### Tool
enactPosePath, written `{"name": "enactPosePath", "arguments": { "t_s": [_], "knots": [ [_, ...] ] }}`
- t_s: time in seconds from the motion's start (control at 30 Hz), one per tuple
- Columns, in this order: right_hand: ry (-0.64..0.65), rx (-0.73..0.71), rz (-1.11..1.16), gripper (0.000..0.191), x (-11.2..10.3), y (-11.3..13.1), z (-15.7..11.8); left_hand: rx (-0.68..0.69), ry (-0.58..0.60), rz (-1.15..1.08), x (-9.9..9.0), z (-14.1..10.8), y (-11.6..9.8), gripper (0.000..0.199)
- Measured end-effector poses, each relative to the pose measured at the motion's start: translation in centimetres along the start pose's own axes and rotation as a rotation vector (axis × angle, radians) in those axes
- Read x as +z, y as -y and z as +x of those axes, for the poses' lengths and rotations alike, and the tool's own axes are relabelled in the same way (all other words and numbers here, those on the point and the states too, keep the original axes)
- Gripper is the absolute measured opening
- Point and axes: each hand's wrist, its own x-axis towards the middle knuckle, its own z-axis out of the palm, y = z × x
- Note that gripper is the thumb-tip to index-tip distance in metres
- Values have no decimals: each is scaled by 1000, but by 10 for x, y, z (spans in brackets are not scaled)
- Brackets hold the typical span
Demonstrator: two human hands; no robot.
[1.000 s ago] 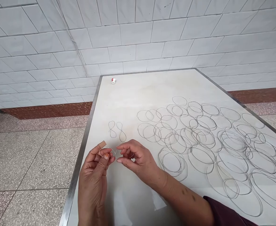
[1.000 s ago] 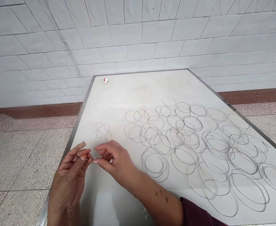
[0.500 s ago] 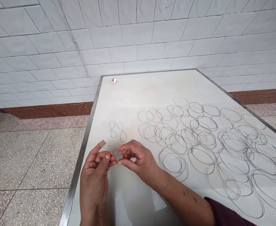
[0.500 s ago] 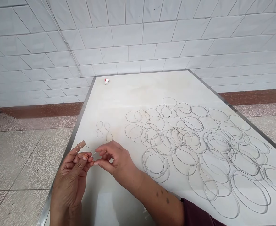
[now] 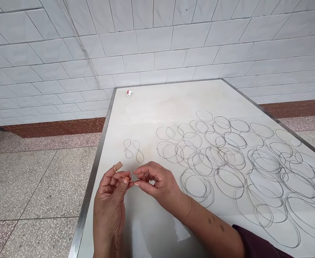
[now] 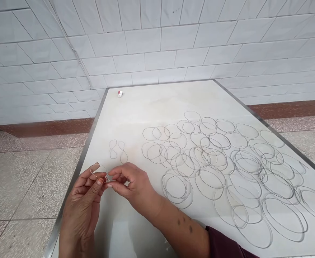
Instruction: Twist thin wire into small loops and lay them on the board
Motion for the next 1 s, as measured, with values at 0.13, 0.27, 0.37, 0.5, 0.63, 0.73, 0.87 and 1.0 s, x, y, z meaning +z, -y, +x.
{"name": "enactPosePath", "arguments": {
  "t_s": [0.13,0.27,0.37,0.5,0.63,0.73,0.87,1.0],
  "knots": [
    [-11,50,43,15,0,-1,1,-48,72,51,-1,-2,2,49],
    [17,88,57,14,-1,1,1,-57,98,42,-1,-2,1,48],
    [44,96,66,16,-2,2,2,-90,107,5,-1,-2,0,47],
    [99,81,74,19,-4,-1,2,-107,125,-24,0,-1,-2,45],
    [134,64,52,19,-6,-2,2,-87,121,14,-1,-2,-1,42],
    [162,67,2,17,-8,-2,3,-65,121,46,-1,-2,-1,45],
    [215,52,5,21,-13,-3,6,-55,134,66,-3,-3,-1,47],
    [291,69,78,29,-18,-5,8,-60,169,79,-3,-3,-2,45]
  ]
}}
